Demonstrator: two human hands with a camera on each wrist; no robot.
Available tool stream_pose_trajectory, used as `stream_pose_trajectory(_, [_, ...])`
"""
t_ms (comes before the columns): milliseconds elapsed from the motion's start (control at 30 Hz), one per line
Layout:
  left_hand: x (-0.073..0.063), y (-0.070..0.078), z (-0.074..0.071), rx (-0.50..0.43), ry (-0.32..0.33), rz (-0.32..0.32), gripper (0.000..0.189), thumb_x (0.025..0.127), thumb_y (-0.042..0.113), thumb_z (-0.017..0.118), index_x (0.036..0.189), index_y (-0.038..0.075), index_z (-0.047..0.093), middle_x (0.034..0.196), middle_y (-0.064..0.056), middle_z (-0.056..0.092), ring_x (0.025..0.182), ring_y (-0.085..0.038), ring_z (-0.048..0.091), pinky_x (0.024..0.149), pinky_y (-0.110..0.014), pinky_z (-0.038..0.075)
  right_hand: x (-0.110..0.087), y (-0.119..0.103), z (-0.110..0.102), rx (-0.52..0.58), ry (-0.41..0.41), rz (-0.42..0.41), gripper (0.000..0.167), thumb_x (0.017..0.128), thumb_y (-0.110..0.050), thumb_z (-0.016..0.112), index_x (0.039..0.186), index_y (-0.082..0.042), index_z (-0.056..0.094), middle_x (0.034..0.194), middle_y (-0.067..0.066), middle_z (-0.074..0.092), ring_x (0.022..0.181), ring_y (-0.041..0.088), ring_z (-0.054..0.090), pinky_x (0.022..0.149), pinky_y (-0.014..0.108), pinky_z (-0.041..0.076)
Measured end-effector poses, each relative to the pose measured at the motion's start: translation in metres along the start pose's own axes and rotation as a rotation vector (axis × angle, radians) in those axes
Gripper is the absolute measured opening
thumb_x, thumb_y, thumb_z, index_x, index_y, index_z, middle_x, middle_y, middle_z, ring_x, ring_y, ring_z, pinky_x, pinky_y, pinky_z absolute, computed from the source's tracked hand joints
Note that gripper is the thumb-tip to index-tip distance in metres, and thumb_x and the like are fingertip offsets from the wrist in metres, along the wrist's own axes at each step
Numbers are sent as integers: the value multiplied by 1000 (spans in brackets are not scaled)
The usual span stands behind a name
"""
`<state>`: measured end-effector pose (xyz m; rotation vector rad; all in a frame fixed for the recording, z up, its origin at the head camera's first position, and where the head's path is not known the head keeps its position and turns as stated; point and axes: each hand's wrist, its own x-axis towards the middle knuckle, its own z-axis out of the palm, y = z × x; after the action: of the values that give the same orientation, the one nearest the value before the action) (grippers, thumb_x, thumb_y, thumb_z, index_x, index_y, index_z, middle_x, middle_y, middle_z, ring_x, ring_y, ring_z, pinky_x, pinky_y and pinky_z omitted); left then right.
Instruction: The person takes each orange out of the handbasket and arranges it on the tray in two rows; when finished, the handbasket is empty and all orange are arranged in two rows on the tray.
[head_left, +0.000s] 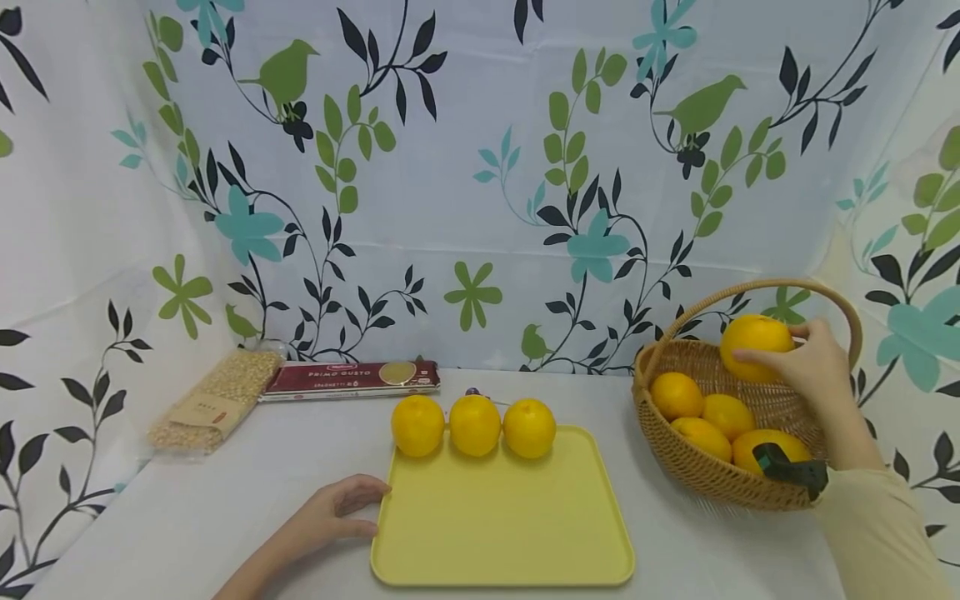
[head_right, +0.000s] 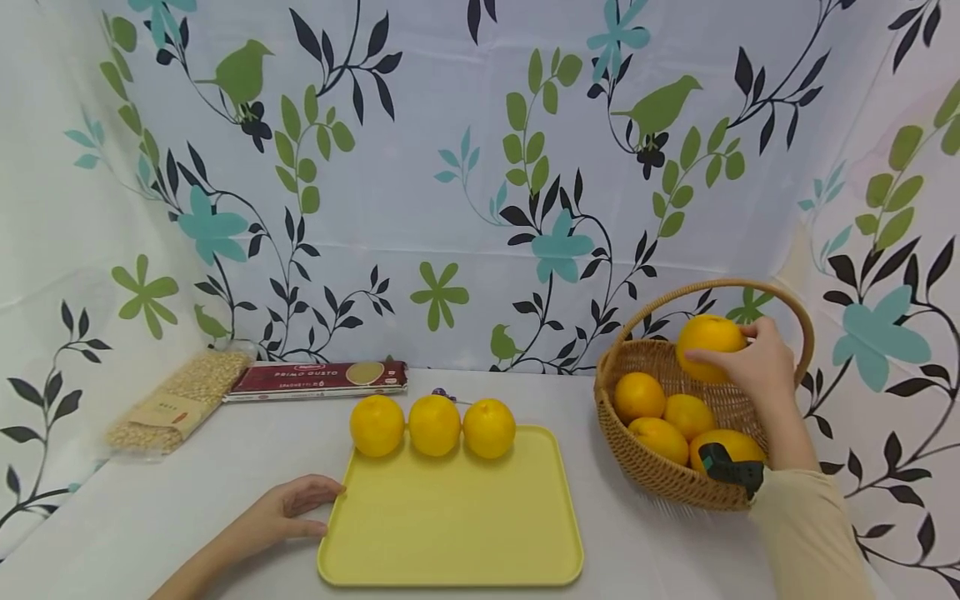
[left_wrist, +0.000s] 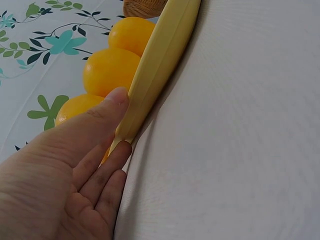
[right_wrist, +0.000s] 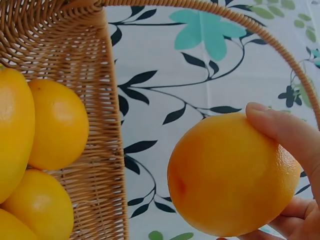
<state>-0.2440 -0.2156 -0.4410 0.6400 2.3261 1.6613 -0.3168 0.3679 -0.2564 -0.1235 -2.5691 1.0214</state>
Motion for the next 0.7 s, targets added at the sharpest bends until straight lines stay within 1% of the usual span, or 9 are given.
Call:
stream_pose_trajectory(167, [-2, 1, 0, 2, -1, 6, 51, 75, 19, 71, 116, -2, 51, 118, -16, 53, 112, -24, 48, 91, -21, 41, -8, -9, 0, -2, 8, -7, 97, 72, -51, 68, 130, 10, 20, 121, 36, 32, 105, 49, 34, 77, 61, 37])
stream_pose_trajectory(267, [-1, 0, 0, -3, 4, 7, 51, 75, 19, 72, 116, -2, 51, 118, -16, 53, 112, -24, 48, 91, -20, 40, -14, -16, -1, 5, 16, -14, 97, 73, -50, 67, 132, 10, 18, 122, 36, 31, 107, 50, 34, 80, 62, 36])
stream_pose_trajectory(333, [-1, 0, -1, -5, 7, 4, 52, 75, 19, 72, 116, -2, 51, 118, -16, 53, 112, -23, 48, 91, -19, 40, -17, -21, -2, 3, 27, -18, 97, 74, -49, 67, 132, 11, 18, 123, 37, 31, 108, 51, 34, 79, 61, 37])
stream_pose_trajectory(467, [-1, 0, 0, -7, 7, 1, 52, 75, 20, 72, 117, -2, 51, 118, -15, 54, 112, -24, 48, 91, -20, 41, -26, -27, -1, -8, 51, -40, 93, 74, -47, 68, 129, 13, 21, 118, 36, 34, 102, 49, 38, 70, 53, 42])
stream_pose_trajectory(567, [-1, 0, 0, -4, 8, -2, 52, 75, 20, 72, 117, -2, 51, 118, -16, 53, 112, -26, 48, 91, -21, 41, -36, -28, 4, -12, 52, -66, 90, 75, -45, 68, 127, 13, 22, 116, 35, 35, 99, 47, 39, 68, 49, 42])
stream_pose_trajectory(633, [-2, 0, -1, -2, 6, 3, 52, 75, 20, 72, 117, -2, 51, 118, -16, 53, 112, -26, 48, 91, -21, 41, -43, -27, 8, -19, 56, -75, 88, 75, -45, 68, 126, 12, 24, 115, 34, 37, 98, 45, 40, 67, 47, 42])
stream_pose_trajectory(700, [-2, 0, 0, -4, -1, 7, 51, 76, 20, 71, 117, -2, 51, 119, -16, 53, 112, -25, 48, 91, -20, 41, -48, -27, 12, -15, 53, -81, 87, 75, -44, 68, 126, 12, 24, 115, 34, 37, 98, 46, 40, 69, 50, 43])
